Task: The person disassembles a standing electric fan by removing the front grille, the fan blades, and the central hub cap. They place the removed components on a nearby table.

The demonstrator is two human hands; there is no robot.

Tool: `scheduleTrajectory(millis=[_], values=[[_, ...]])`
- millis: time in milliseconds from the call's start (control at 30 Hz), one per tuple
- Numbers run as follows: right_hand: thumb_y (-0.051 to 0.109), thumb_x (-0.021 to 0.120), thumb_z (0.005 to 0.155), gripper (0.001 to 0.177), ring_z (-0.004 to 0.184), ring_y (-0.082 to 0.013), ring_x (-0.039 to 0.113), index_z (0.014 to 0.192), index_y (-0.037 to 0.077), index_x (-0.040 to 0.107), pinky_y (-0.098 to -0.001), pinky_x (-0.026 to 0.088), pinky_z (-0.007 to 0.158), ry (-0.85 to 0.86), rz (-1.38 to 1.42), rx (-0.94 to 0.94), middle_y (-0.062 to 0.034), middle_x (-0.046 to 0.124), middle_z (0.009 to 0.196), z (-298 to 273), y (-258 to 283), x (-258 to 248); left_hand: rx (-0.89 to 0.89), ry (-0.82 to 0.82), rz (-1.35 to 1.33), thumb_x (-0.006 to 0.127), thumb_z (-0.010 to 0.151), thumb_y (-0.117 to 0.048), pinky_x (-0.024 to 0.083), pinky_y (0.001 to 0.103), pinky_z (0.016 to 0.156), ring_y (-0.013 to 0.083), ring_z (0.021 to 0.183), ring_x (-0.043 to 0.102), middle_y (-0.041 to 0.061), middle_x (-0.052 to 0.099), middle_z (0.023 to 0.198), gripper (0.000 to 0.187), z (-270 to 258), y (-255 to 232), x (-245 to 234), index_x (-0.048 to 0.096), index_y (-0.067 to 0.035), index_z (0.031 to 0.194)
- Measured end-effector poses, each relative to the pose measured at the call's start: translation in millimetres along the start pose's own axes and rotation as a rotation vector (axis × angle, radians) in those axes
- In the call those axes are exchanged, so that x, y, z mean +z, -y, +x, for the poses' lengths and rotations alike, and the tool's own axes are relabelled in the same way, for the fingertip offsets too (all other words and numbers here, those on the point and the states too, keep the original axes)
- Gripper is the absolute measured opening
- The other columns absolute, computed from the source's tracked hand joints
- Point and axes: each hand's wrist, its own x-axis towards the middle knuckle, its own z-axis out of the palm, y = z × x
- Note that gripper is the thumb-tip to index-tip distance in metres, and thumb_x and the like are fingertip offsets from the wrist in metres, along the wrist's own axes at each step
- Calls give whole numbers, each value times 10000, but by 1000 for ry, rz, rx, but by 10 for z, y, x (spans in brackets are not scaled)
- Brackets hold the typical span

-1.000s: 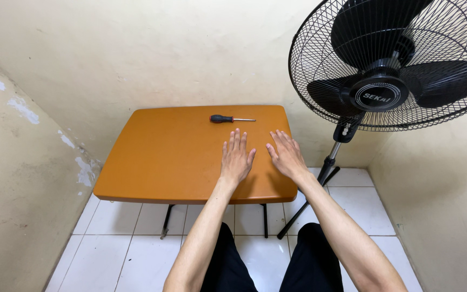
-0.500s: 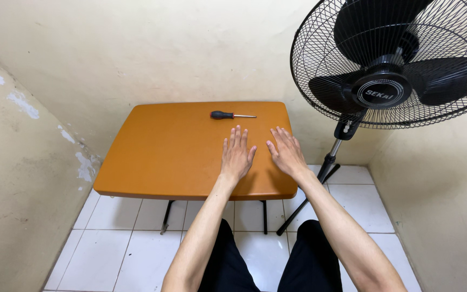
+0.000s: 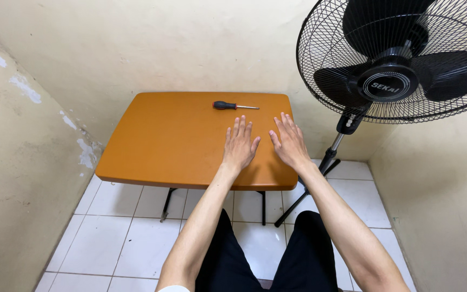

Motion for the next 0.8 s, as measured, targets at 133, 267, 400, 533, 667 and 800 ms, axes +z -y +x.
scheduleTrajectory(millis=[133,267,400,533,667,800], values=[[320,533,1049,554,1537,-356,275,1500,8,458,-531,263,1207,-16,-2,-28,-234,344,1625,-13,6,-33,21,-17,-8,468,1047,-434,215,579,1207,356,1554,175,203,232,1661,650,6,-40,-33,362,-28,1544],[323,539,1042,554,1523,-361,277,1496,16,463,-530,253,1195,15,-3,-3,-236,347,1614,-50,20,-6,15,-20,-35,464,1052,-431,215,576,1209,359,1556,174,208,228,1662,659,-23,-74,-36,344,-24,1557],[328,543,1034,557,1514,-359,293,1492,20,472,-528,253,1187,37,-7,9,-230,365,1604,-82,-14,75,4,0,-57,468,1048,-429,216,574,1210,355,1557,182,204,234,1659,654,-41,-80,24,348,-29,1552],[321,550,1043,544,1503,-375,326,1482,6,483,-517,284,1193,32,-3,-11,-242,392,1592,-53,-106,186,-4,22,-45,481,1047,-424,220,575,1214,352,1554,187,204,241,1658,646,5,23,121,358,-29,1543],[327,579,1023,559,1478,-391,358,1470,3,490,-512,316,1178,74,12,7,-251,412,1569,-37,-204,377,-41,52,-47,506,1033,-420,224,579,1205,357,1549,194,210,245,1652,656,31,157,305,362,-32,1543],[330,595,1008,572,1460,-407,361,1469,8,491,-525,330,1152,165,37,62,-256,410,1562,-34,-300,675,-77,86,-78,557,995,-392,222,589,1193,358,1537,216,203,270,1638,673,28,311,566,374,-27,1530]])
